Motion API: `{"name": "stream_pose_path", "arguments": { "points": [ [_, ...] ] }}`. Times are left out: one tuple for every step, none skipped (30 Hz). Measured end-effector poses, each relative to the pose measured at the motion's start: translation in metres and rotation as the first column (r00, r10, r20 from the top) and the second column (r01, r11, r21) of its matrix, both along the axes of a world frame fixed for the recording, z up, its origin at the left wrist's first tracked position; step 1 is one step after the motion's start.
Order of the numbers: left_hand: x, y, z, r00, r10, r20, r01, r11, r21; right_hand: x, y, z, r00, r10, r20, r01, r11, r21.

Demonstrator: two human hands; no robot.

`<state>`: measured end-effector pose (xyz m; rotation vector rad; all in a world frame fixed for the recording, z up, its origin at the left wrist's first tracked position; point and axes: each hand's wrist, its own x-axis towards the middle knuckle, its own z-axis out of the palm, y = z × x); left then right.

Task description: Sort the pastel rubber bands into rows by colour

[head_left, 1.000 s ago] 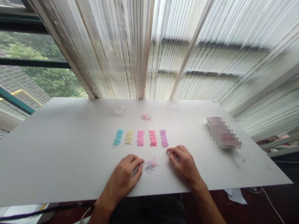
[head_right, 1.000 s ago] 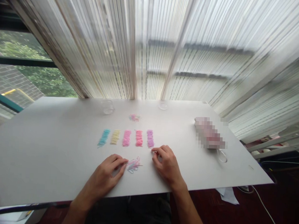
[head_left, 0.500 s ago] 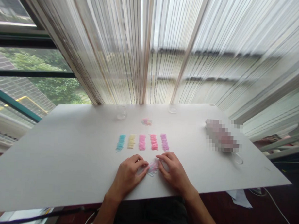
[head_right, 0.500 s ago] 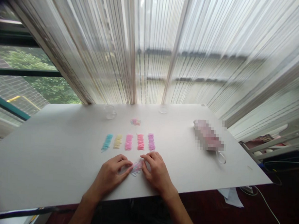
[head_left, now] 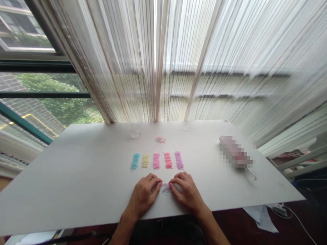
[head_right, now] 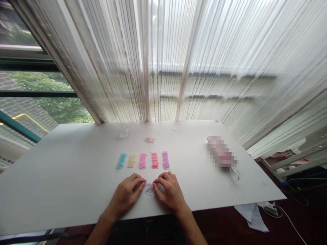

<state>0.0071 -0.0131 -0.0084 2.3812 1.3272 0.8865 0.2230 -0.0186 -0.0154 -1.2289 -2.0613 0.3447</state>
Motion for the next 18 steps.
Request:
{"name": "stream_pose_path", "arguments": {
  "points": [
    [0.0004,-0.0004,0.0001,1.000,0.002,0.007,-0.002,1.000,0.000,0.0002,0.0000,0.0000,1.000,-0.001,0.002,0.001,1.000,0.003],
    [0.0007,-0.0008,0.0001,1.000,0.003,0.011,-0.003,1.000,-0.001,0.0004,-0.0001,0.0001,1.000,-0.001,0.005,0.001,1.000,0.003],
    [0.0010,-0.0011,0.0002,1.000,0.002,0.011,-0.002,1.000,-0.003,0.0004,-0.0001,0.0001,1.000,0.000,0.008,0.000,1.000,0.001],
    [0.0012,-0.0013,0.0004,1.000,0.002,0.010,-0.002,1.000,-0.006,0.0005,-0.0001,0.0002,1.000,0.002,0.009,-0.002,1.000,-0.004],
    [0.0014,-0.0013,0.0008,1.000,0.003,0.005,-0.002,1.000,-0.010,0.0005,0.0000,0.0001,1.000,0.005,0.007,-0.005,1.000,-0.011],
    [0.0016,-0.0012,0.0013,1.000,0.003,0.000,-0.003,1.000,-0.015,0.0005,0.0001,0.0000,1.000,0.008,0.000,-0.008,1.000,-0.018],
    [0.0018,-0.0010,0.0020,1.000,0.003,-0.005,-0.004,1.000,-0.022,0.0007,0.0004,-0.0002,1.000,0.009,-0.011,-0.010,1.000,-0.025],
    [0.0019,-0.0008,0.0027,1.000,0.001,-0.008,-0.001,1.000,-0.030,0.0009,0.0006,-0.0006,1.000,0.008,-0.026,-0.009,1.000,-0.030],
    [0.0019,-0.0005,0.0036,1.000,-0.003,-0.007,0.003,0.999,-0.037,0.0013,0.0008,-0.0009,0.999,0.005,-0.043,-0.007,0.999,-0.033],
    [0.0018,-0.0003,0.0044,1.000,-0.010,-0.004,0.010,0.999,-0.043,0.0019,0.0008,-0.0011,0.998,0.002,-0.062,-0.004,0.999,-0.035],
    [0.0016,-0.0002,0.0050,1.000,-0.019,0.003,0.019,0.999,-0.047,0.0026,0.0007,-0.0012,0.997,-0.001,-0.081,-0.002,0.999,-0.036],
    [0.0012,-0.0002,0.0056,1.000,-0.028,0.009,0.028,0.998,-0.049,0.0034,0.0004,-0.0010,0.995,-0.002,-0.098,-0.002,0.999,-0.040],
    [0.0007,-0.0003,0.0059,0.999,-0.035,0.015,0.036,0.998,-0.047,0.0043,-0.0001,-0.0005,0.994,-0.003,-0.110,-0.002,0.999,-0.045],
    [0.0001,-0.0006,0.0060,0.999,-0.041,0.018,0.042,0.998,-0.042,0.0052,-0.0008,0.0002,0.993,-0.001,-0.117,-0.005,0.999,-0.052],
    [-0.0004,-0.0008,0.0059,0.999,-0.046,0.018,0.047,0.998,-0.035,0.0061,-0.0016,0.0011,0.993,0.003,-0.115,-0.010,0.998,-0.062],
    [-0.0009,-0.0011,0.0057,0.999,-0.052,0.014,0.053,0.998,-0.028,0.0069,-0.0024,0.0020,0.994,0.008,-0.108,-0.016,0.997,-0.074],
    [-0.0013,-0.0013,0.0054,0.998,-0.057,0.006,0.057,0.998,-0.020,0.0075,-0.0032,0.0028,0.995,0.016,-0.095,-0.024,0.996,-0.084],
    [-0.0015,-0.0015,0.0050,0.998,-0.061,-0.004,0.060,0.998,-0.015,0.0079,-0.0038,0.0033,0.996,0.023,-0.080,-0.031,0.995,-0.092]
  ]
}}
